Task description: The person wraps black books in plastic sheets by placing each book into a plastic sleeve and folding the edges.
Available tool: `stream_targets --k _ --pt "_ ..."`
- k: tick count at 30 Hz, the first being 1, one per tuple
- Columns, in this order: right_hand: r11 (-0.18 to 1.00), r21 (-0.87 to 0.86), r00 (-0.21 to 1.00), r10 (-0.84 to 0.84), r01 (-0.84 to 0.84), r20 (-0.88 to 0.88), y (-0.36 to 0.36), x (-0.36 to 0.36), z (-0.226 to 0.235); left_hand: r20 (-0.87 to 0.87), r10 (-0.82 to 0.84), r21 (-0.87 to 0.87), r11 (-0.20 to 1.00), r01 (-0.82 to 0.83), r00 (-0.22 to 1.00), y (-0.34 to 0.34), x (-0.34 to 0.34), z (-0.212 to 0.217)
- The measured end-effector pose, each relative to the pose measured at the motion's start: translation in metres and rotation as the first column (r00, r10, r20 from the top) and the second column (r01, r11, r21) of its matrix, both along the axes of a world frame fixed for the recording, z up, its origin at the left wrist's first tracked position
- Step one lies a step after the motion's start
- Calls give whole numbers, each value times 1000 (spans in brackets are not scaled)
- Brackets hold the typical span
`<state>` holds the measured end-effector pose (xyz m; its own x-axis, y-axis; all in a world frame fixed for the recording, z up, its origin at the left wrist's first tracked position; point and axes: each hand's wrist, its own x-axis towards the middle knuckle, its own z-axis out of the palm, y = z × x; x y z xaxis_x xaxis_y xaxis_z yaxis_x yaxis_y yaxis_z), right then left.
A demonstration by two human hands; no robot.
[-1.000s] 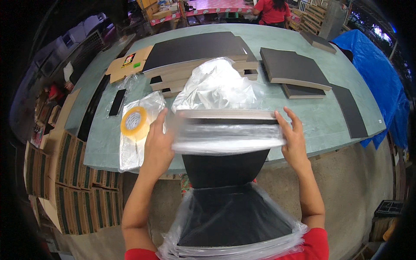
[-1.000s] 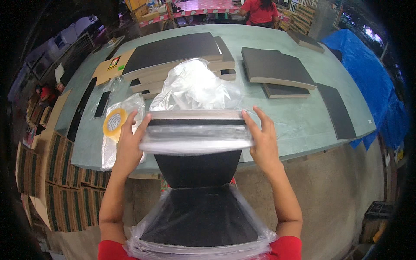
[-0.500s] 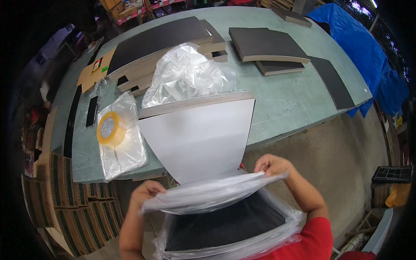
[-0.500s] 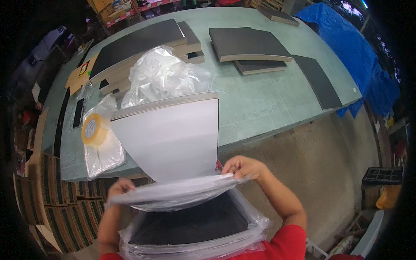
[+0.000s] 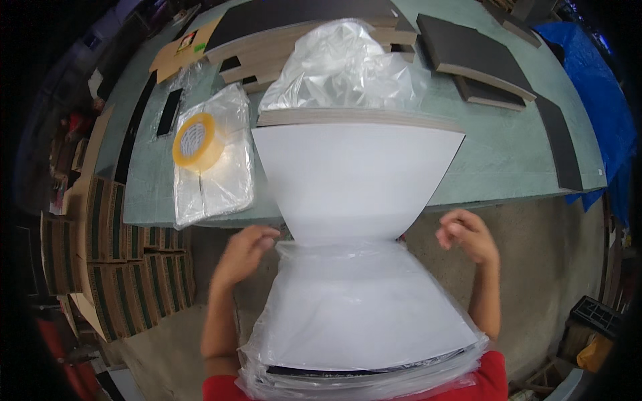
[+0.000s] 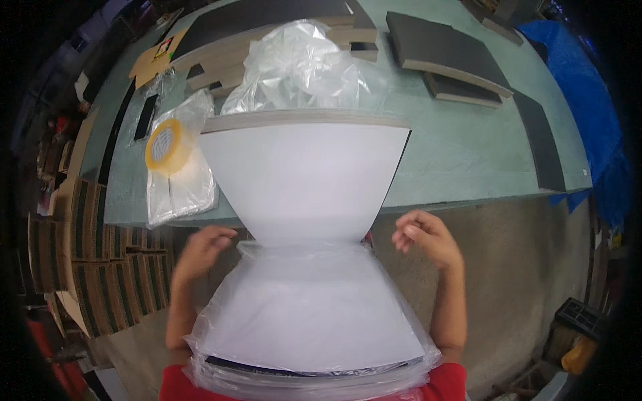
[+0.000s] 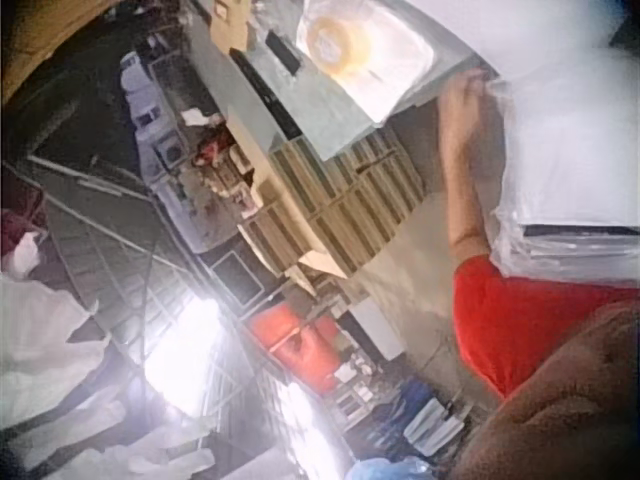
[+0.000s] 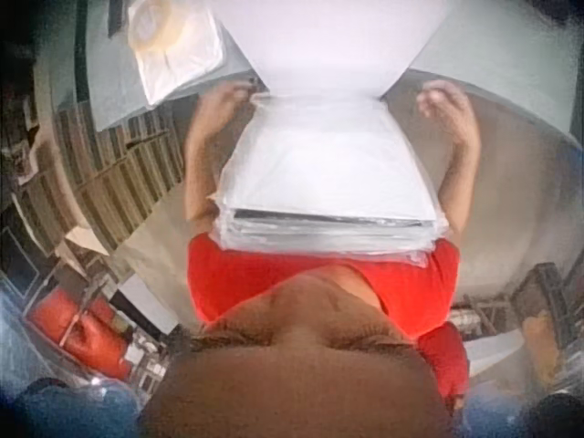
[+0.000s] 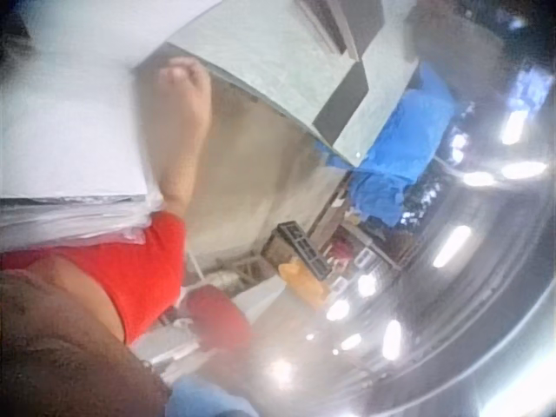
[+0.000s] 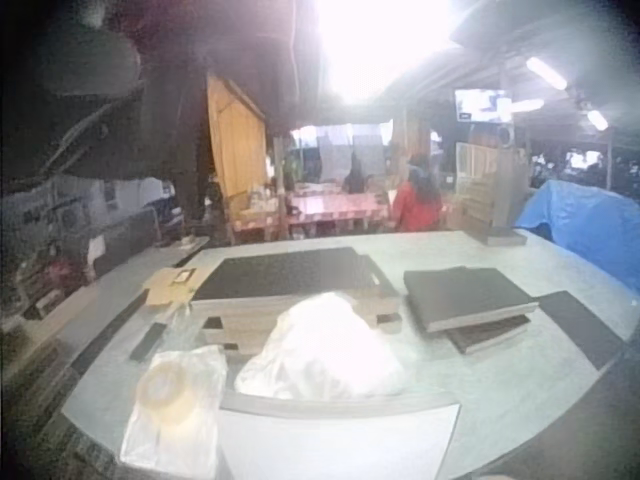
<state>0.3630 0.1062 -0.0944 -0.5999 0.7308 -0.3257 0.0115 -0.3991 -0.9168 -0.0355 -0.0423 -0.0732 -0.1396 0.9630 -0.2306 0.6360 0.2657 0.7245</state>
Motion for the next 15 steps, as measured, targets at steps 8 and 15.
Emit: stream_targets --k 8,15 --pt "621 136 615 675 -772 407 -55 -56 -46 290 -635 -113 720 685 716 -12 65 -51" --pt "738 138 631 446 -661 635 -29 -39 -115 10 -737 -307 642 703 676 46 26 33"
